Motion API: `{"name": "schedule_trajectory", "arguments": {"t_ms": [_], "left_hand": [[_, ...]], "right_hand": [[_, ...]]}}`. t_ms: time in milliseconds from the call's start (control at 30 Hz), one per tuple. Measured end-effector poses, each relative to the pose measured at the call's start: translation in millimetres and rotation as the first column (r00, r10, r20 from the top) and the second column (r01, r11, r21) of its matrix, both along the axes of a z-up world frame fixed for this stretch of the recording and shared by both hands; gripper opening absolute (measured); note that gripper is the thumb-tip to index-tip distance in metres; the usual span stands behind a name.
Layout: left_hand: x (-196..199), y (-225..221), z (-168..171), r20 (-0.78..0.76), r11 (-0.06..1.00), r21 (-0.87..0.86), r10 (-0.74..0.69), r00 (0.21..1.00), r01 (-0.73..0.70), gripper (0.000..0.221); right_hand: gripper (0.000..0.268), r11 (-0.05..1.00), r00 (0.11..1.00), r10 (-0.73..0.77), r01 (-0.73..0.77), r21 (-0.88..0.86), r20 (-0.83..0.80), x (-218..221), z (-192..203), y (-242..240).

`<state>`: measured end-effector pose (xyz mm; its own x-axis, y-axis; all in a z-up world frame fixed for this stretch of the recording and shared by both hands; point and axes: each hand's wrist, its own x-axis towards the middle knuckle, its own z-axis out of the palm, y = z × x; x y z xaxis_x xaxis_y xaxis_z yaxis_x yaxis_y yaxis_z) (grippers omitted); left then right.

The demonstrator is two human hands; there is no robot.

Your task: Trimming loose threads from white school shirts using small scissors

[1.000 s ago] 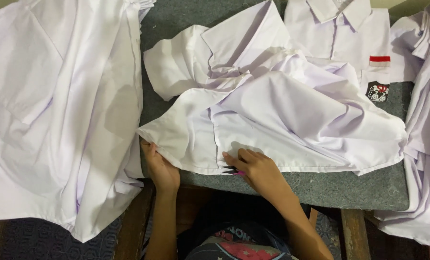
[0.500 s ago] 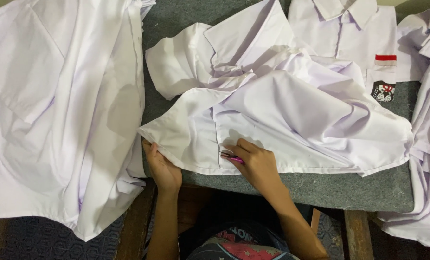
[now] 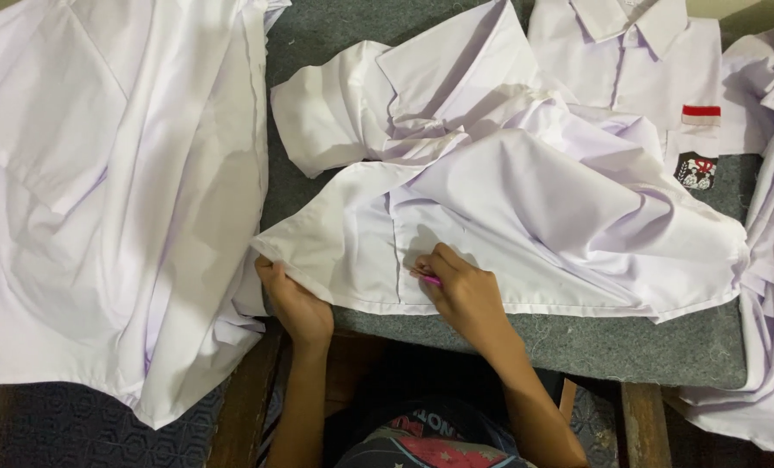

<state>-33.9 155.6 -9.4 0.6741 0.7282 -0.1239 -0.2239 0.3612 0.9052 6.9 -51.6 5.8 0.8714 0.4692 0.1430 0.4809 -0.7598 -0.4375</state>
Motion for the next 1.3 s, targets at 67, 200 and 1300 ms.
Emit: {"name": "schedule_trajectory", "arguments": {"t_ms": [67, 200, 1300], "left_hand": [[-2.6, -11.7, 3.7, -0.011, 0.986, 0.155, 0.067, 0.998, -0.065, 0.026], [-7.4, -4.6, -12.0, 0.187, 0.762, 0.582, 0.214, 0.959, -0.284, 0.052], [-10.8, 7.7, 7.5, -0.172, 0.768, 0.631, 0.002, 0.985, 0.109, 0.033]], "right_hand": [[0.015, 0.999, 0.999, -0.028, 0.029, 0.045, -0.028, 1.2, 5.0, -4.1], [0.014, 0.979, 0.990, -0.082, 0.102, 0.174, -0.119, 4.3, 15.9, -6.3], [0.055, 0.979, 0.980, -0.199, 0.199, -0.035, 0.006, -40.4, 20.2, -140.9]]}}
